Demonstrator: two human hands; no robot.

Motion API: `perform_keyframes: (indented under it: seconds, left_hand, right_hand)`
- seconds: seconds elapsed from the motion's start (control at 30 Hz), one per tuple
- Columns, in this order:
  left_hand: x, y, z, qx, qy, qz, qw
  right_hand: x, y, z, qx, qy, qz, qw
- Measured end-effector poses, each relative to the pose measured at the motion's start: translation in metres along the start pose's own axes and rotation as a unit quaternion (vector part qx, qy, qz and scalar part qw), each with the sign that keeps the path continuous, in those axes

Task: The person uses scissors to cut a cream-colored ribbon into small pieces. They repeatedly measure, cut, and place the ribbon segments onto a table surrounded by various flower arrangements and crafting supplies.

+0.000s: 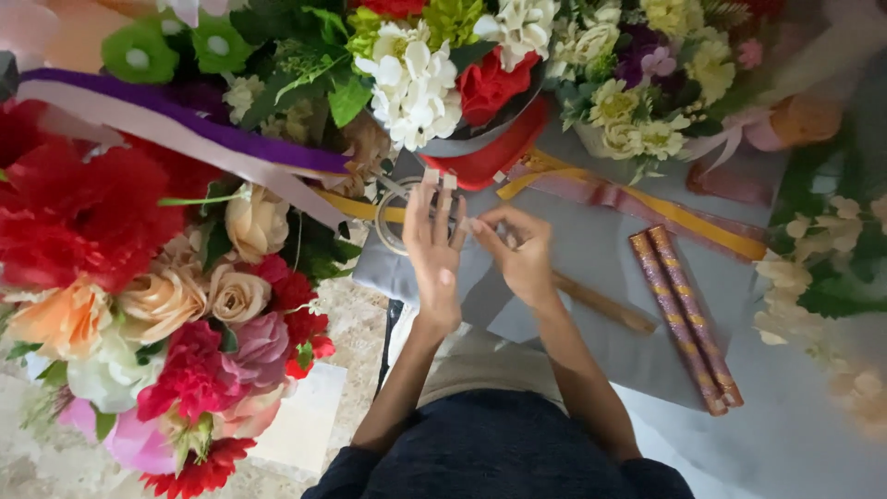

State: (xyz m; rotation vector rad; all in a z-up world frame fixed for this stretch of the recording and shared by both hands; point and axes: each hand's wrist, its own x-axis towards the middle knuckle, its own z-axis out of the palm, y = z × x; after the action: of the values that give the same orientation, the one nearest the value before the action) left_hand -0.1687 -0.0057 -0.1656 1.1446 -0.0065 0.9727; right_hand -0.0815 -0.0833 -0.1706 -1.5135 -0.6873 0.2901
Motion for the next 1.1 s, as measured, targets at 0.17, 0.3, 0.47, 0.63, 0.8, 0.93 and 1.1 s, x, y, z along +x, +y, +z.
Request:
perform_keyframes:
  seconds: [0.17, 0.3, 0.47, 0.63, 0.8, 0.93, 1.1]
  left_hand:
    - [0.014, 0.012, 0.003, 0.093, -0.022, 0.04, 0.995]
    - [0.026, 0.02, -0.034, 0.309, 0.023, 0.063, 0.949]
    - [0.031, 0.043, -0.025, 0.245, 0.012, 0.07, 0.967]
    - [0.022, 0.041, -0.018, 0.217, -0.03, 0.082, 0.972]
    - [0.023, 0.042, -0.016, 0.174, -0.047, 0.073, 0.981]
    - [0.023, 0.037, -0.019, 0.169, -0.044, 0.073, 0.982]
    - [0.017, 0.031, -0.02, 0.154, -0.05, 0.056, 0.985]
  right_hand:
    - [0.0, 0.027, 0.0, 0.118, 0.041, 0.013, 0.992]
    - [0.016, 0.014, -0.027, 0.144, 0.156, 0.036, 0.977]
    - [0.052, 0.029, -0.036, -0.012, 0.129, 0.023, 0.991]
    - [0.062, 0.05, -0.022, -0.031, 0.119, 0.096, 0.988]
    - [0.064, 0.052, -0.023, -0.043, 0.133, 0.118, 0.983]
    - [0.061, 0.047, -0.021, -0.042, 0.141, 0.114, 0.983]
    - [0.061, 0.063, -0.035, -0.145, 0.103, 0.102, 0.979]
